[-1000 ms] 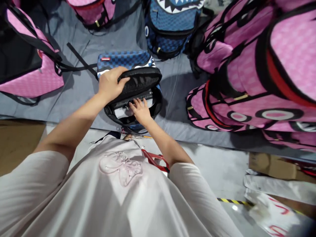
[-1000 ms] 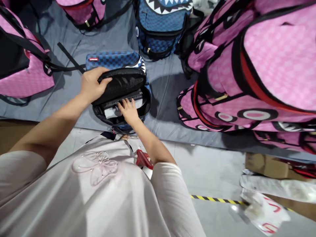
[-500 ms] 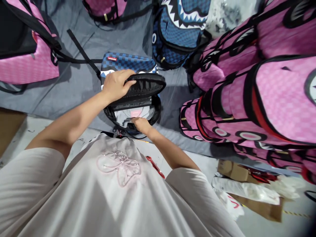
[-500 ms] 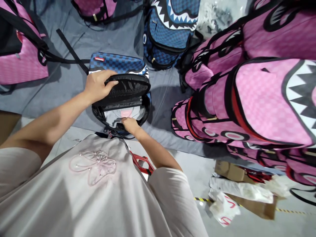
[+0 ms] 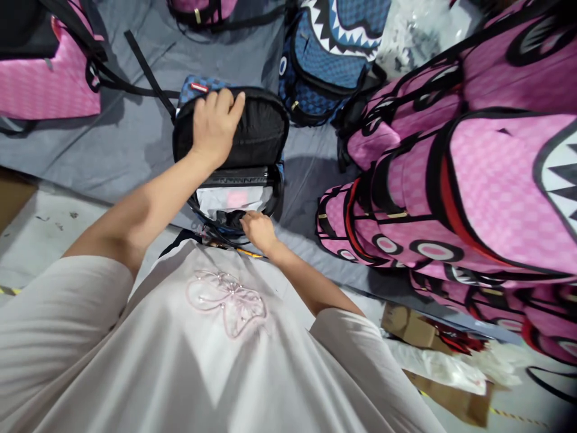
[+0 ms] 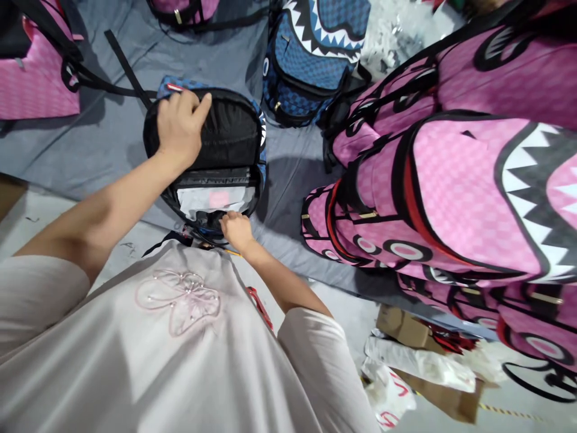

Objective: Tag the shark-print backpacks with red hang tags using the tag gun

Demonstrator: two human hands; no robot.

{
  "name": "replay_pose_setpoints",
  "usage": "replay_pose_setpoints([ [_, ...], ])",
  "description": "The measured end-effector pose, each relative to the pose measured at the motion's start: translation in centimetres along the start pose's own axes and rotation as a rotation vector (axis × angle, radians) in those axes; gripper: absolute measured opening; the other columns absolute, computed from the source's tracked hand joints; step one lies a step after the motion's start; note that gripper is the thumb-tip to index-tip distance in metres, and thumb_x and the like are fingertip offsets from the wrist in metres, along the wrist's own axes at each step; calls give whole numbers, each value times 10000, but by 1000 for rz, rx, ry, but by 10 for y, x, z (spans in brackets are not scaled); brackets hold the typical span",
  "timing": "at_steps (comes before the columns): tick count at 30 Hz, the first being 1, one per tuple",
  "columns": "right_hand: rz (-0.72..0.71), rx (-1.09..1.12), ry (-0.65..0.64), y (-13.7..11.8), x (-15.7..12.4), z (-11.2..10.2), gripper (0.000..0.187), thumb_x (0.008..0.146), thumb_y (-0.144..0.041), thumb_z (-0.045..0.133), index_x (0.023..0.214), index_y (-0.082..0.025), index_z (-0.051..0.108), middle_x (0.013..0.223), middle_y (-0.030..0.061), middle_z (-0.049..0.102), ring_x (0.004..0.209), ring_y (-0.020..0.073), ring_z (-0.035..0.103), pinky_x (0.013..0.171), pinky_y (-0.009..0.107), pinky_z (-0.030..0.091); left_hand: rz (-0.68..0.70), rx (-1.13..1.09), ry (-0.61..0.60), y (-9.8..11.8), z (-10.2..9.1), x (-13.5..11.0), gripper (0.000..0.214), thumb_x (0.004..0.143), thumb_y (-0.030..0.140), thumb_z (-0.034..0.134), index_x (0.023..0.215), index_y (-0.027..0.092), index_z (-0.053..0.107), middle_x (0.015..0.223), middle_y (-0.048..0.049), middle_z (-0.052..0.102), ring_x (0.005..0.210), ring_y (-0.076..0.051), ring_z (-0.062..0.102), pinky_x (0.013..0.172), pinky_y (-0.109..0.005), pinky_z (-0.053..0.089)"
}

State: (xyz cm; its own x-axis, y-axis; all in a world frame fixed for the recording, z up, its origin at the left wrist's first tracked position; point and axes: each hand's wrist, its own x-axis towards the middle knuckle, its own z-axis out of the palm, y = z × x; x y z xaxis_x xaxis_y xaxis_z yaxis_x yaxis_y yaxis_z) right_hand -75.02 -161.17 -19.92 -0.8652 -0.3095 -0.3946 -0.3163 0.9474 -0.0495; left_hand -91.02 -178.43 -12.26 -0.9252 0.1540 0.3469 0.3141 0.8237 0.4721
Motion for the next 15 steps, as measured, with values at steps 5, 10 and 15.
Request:
replay_pose_setpoints([
  [5,-40,88,-69,-1,20,-9,397,1046,-359,423,1341,-146,582,1360,144,614,1244,259,555,971,352,450,168,-96,-129,13,40,-29,676,983,473,420,1565,154,293,1549,-182,366,1410,-386,349,1148,-574,298],
  [10,-105,116,-183,3,23,-13,545,1029,-572,380,1251,-156,652,1232,155,685,1173,320,594,1036,495,355,413,-43,-329,-27,63,-45,797,878,629,583,1518,206,367,1699,-57,97,1545,-349,-41,1219,-636,26],
  [15,-265,39,12,12,-18,10,412,989,-500,531,1134,-159,709,1118,139,680,1099,303,547,1095,509,228,440,14,-349,-42,74,-38,815,850,547,661,1531,200,378,1707,-82,-1,1542,-343,-159,1220,-617,-33],
])
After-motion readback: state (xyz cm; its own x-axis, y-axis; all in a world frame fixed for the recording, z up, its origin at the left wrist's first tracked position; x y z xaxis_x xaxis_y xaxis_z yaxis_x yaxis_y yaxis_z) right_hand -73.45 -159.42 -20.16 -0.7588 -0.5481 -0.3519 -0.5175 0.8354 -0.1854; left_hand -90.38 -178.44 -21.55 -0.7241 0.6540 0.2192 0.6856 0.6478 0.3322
